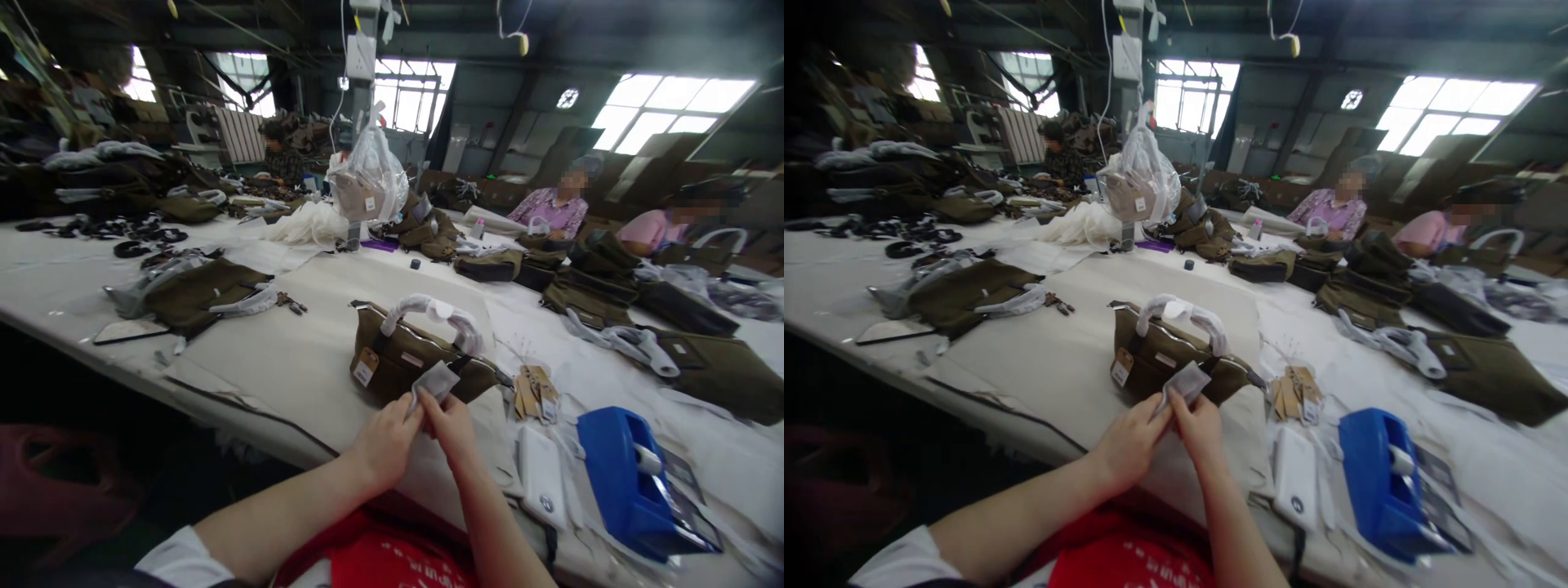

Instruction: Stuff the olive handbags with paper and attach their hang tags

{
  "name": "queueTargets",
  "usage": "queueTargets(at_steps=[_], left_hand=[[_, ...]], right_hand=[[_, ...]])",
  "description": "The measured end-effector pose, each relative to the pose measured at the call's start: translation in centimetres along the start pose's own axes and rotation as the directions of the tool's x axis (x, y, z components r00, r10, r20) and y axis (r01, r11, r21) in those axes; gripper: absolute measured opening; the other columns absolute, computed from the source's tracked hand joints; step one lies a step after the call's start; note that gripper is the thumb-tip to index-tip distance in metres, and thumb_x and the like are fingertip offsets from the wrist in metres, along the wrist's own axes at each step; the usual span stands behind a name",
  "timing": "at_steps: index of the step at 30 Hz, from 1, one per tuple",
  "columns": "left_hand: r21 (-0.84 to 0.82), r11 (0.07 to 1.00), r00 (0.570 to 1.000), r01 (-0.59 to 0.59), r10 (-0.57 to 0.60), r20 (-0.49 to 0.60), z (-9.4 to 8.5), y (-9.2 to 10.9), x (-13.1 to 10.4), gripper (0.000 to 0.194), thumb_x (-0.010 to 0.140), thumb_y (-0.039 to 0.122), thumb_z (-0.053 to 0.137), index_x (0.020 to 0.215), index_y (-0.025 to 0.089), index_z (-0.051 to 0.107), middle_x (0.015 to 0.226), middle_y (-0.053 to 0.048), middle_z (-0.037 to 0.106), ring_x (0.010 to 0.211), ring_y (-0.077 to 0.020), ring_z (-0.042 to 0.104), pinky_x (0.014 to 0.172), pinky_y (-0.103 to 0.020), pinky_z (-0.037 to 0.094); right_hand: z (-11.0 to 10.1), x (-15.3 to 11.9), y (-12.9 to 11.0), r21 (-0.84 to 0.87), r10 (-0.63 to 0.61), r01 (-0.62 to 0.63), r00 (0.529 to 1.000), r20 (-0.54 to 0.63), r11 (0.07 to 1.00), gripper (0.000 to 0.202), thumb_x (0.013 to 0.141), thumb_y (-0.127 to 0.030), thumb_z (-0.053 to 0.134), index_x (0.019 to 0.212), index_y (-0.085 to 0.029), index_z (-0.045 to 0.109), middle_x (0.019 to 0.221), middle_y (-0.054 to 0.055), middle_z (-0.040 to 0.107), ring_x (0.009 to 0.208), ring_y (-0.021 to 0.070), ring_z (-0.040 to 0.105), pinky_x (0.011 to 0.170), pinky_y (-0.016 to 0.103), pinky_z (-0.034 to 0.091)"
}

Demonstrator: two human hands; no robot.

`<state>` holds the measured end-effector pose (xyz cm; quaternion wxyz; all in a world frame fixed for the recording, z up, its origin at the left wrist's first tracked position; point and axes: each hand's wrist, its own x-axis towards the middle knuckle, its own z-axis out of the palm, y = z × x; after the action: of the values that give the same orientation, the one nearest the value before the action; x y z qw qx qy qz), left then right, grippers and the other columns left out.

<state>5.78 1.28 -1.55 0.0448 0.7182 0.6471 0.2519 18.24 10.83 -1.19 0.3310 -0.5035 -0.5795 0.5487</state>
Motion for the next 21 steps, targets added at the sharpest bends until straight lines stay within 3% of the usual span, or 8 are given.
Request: queueTargets(at_steps=[3, 6, 8, 10, 13, 16, 19, 21], left_hand=[[-0.226, 0.974, 0.983, 0.015, -0.056, -0.175, -0.7, -0.8, -0.8, 0.063, 0.087, 0.014, 0.051, 0.147, 0.018, 0.033, 0.139, -0.017, 0.053, 0.118, -0.0262, 0.059, 0.099, -0.043, 0.053], [-0.493, 0.859, 0.891, 0.138, -0.326, -0.318, -1.0, -1.9, -1.9, 0.072, 0.083, 0.026, 0.065, 0.146, 0.017, 0.031, 0.137, -0.016, 0.054, 0.099, -0.0197, 0.066, 0.091, -0.036, 0.056], [-0.599, 0.771, 0.85, 0.217, -0.45, -0.272, -0.9, -2.4, -2.6, 0.065, 0.081, 0.035, 0.068, 0.138, 0.017, 0.041, 0.132, -0.015, 0.058, 0.088, -0.0178, 0.066, 0.084, -0.035, 0.058], [-0.651, 0.717, 0.848, 0.249, -0.487, -0.212, -0.6, -2.6, -3.2, 0.057, 0.082, 0.039, 0.068, 0.131, 0.016, 0.05, 0.126, -0.015, 0.062, 0.089, -0.0194, 0.066, 0.084, -0.036, 0.057], [-0.709, 0.672, 0.879, 0.214, -0.449, -0.16, -0.4, -2.5, -3.5, 0.059, 0.084, 0.037, 0.064, 0.137, 0.015, 0.048, 0.129, -0.016, 0.061, 0.099, -0.022, 0.065, 0.084, -0.036, 0.058], [-0.783, 0.607, 0.931, 0.133, -0.347, -0.111, -0.8, -2.3, -3.2, 0.058, 0.085, 0.031, 0.06, 0.141, 0.02, 0.047, 0.142, -0.015, 0.051, 0.103, -0.0223, 0.064, 0.07, -0.029, 0.06], [-0.863, 0.496, 0.947, 0.098, -0.314, -0.073, -1.2, -2.3, -2.8, 0.035, 0.086, 0.027, 0.056, 0.118, 0.021, 0.069, 0.144, -0.013, 0.048, 0.107, -0.0245, 0.062, 0.061, -0.025, 0.059], [-0.919, 0.368, 0.929, 0.14, -0.371, -0.007, -1.3, -2.4, -2.6, 0.023, 0.083, 0.024, 0.058, 0.096, 0.018, 0.076, 0.142, -0.012, 0.05, 0.097, -0.0223, 0.065, 0.058, -0.025, 0.058]], right_hand=[[0.5, 0.1, -0.4, 0.14, 0.073, -0.068, 0.997, -0.034, 0.988, 0.051, 0.068, -0.069, 0.069, 0.064, -0.019, 0.055, 0.04, -0.004, 0.049, 0.034, 0.01, 0.042, 0.035, 0.022, 0.033], [1.0, 0.0, -0.8, 0.308, 0.122, -0.108, 0.992, -0.026, 0.945, 0.052, 0.066, -0.067, 0.072, 0.064, -0.02, 0.052, 0.042, -0.005, 0.048, 0.035, 0.0083, 0.041, 0.035, 0.02, 0.031], [1.3, -0.1, -1.0, 0.353, 0.133, -0.122, 0.991, -0.005, 0.928, 0.052, 0.066, -0.066, 0.073, 0.063, -0.02, 0.051, 0.043, -0.005, 0.048, 0.036, 0.0079, 0.041, 0.035, 0.02, 0.03], [1.5, -0.1, -1.0, 0.366, 0.128, -0.124, 0.992, 0.013, 0.922, 0.052, 0.067, -0.066, 0.073, 0.062, -0.02, 0.05, 0.043, -0.004, 0.048, 0.035, 0.0079, 0.04, 0.034, 0.021, 0.029], [1.5, 0.1, -0.8, 0.378, 0.126, -0.127, 0.992, 0.027, 0.917, 0.053, 0.068, -0.066, 0.073, 0.061, -0.02, 0.049, 0.042, -0.004, 0.048, 0.035, 0.0082, 0.041, 0.035, 0.021, 0.028], [1.2, 0.2, -0.4, 0.351, 0.126, -0.135, 0.991, 0.049, 0.927, 0.052, 0.068, -0.066, 0.073, 0.06, -0.02, 0.05, 0.041, -0.004, 0.048, 0.034, 0.0087, 0.041, 0.035, 0.022, 0.028], [0.9, 0.3, -0.2, 0.322, 0.117, -0.133, 0.991, 0.067, 0.937, 0.052, 0.071, -0.067, 0.07, 0.059, -0.02, 0.05, 0.04, -0.004, 0.049, 0.034, 0.0089, 0.04, 0.036, 0.023, 0.028], [0.8, 0.3, -0.2, 0.315, 0.109, -0.126, 0.992, 0.07, 0.941, 0.051, 0.071, -0.067, 0.069, 0.06, -0.02, 0.051, 0.041, -0.004, 0.05, 0.035, 0.009, 0.041, 0.036, 0.023, 0.028]])
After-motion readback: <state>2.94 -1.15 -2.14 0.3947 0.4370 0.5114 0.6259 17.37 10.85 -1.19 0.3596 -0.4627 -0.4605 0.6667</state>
